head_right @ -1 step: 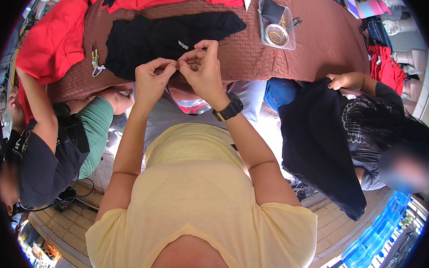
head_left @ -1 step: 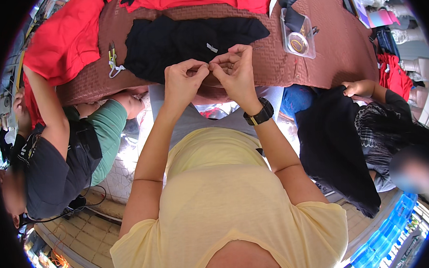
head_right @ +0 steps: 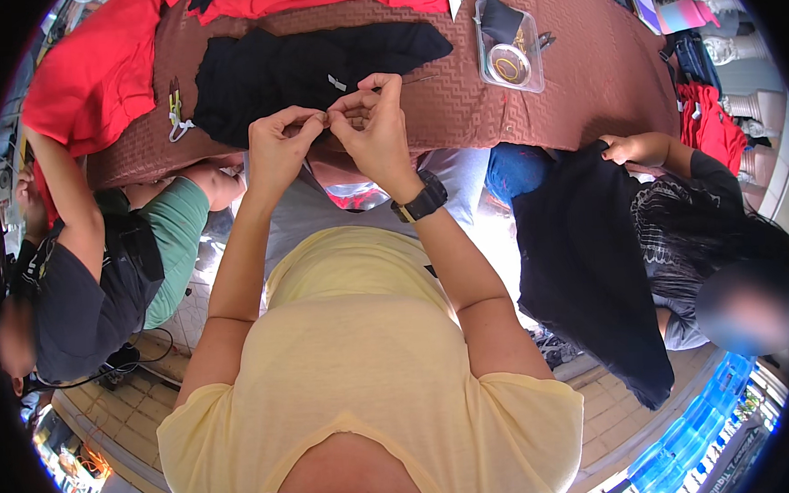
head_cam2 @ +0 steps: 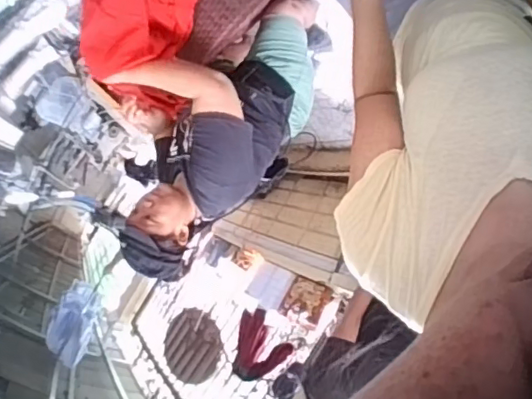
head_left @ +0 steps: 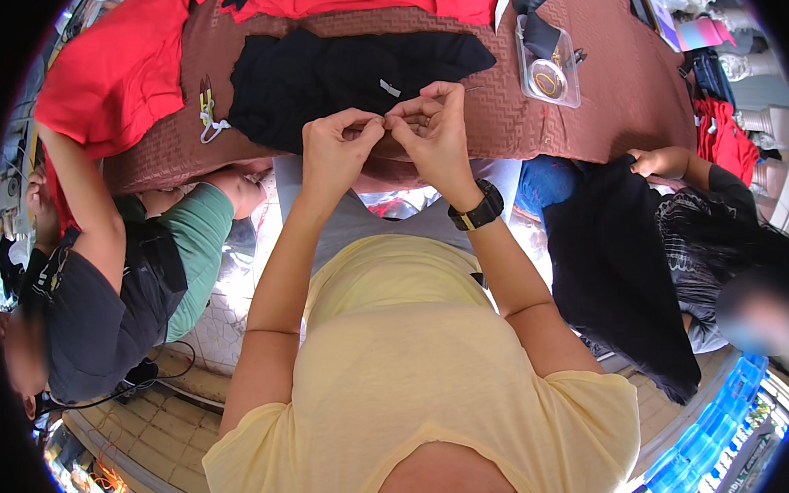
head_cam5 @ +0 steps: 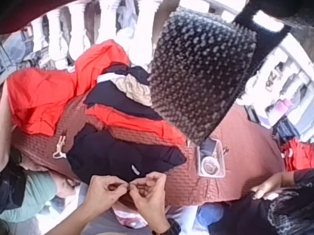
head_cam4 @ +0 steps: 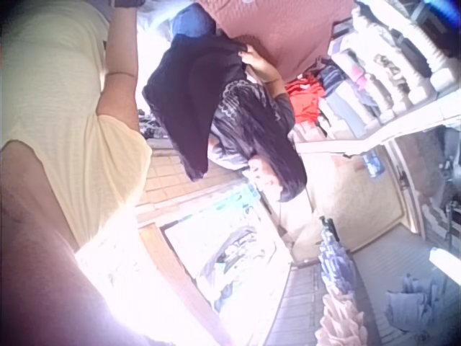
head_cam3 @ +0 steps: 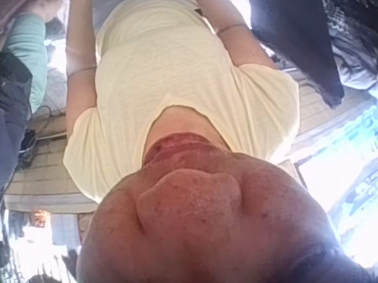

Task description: The person attaches a plastic tag to a black garment by hand and uses a small cutter to trim excess material.

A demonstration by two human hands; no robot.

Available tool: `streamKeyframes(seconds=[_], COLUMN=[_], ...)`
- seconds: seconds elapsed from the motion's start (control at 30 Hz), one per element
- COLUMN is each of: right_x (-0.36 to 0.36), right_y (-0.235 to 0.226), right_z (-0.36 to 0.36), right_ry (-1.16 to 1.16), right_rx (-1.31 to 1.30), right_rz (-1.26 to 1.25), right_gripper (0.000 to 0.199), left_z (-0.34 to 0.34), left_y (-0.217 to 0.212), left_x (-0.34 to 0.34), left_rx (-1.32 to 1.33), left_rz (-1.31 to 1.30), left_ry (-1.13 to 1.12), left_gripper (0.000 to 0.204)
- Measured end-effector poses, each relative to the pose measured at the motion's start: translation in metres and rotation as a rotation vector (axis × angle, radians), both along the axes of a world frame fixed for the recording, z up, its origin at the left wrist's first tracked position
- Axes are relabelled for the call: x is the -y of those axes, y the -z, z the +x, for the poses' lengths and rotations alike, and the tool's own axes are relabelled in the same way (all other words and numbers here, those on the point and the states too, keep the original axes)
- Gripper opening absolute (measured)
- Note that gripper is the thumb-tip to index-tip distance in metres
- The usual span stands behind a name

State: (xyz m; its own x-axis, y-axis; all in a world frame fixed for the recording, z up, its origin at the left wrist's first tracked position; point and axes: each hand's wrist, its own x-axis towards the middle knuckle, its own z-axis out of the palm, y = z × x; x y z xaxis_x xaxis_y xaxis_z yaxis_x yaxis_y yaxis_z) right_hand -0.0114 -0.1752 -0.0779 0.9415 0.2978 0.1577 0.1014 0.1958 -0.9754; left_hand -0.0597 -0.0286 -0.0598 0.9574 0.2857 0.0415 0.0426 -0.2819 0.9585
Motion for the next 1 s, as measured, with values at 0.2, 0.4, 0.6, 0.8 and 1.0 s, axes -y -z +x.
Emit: streamKeyframes(seconds=[0.2,0.4,0.6,0.8,1.0], right_x=[0.004,0.006,0.003,-0.001,-0.001], right_y=[-0.002,-0.005,-0.004,-0.004,-0.002], right_z=[0.000,-0.002,-0.003,-0.005,-0.006], right_ry=[-0.055,-0.086,-0.056,-0.005,-0.030], right_rx=[-0.066,-0.121,-0.113,-0.072,-0.130], right_rz=[0.039,0.060,0.054,0.043,0.121], right_gripper=[0.046,0.049,0.050,0.048,0.049], left_z=[-0.001,-0.004,-0.006,-0.007,-0.006], left_y=[0.007,0.002,-0.001,0.000,0.004], left_x=[0.000,0.001,0.004,0.005,0.009], left_rx=[0.003,0.094,0.169,0.162,0.104], left_rz=[-0.073,0.095,0.176,0.168,-0.012], left_ry=[-0.014,-0.026,-0.011,-0.018,-0.076], left_gripper=[0.015,0.013,0.013,0.012,0.011])
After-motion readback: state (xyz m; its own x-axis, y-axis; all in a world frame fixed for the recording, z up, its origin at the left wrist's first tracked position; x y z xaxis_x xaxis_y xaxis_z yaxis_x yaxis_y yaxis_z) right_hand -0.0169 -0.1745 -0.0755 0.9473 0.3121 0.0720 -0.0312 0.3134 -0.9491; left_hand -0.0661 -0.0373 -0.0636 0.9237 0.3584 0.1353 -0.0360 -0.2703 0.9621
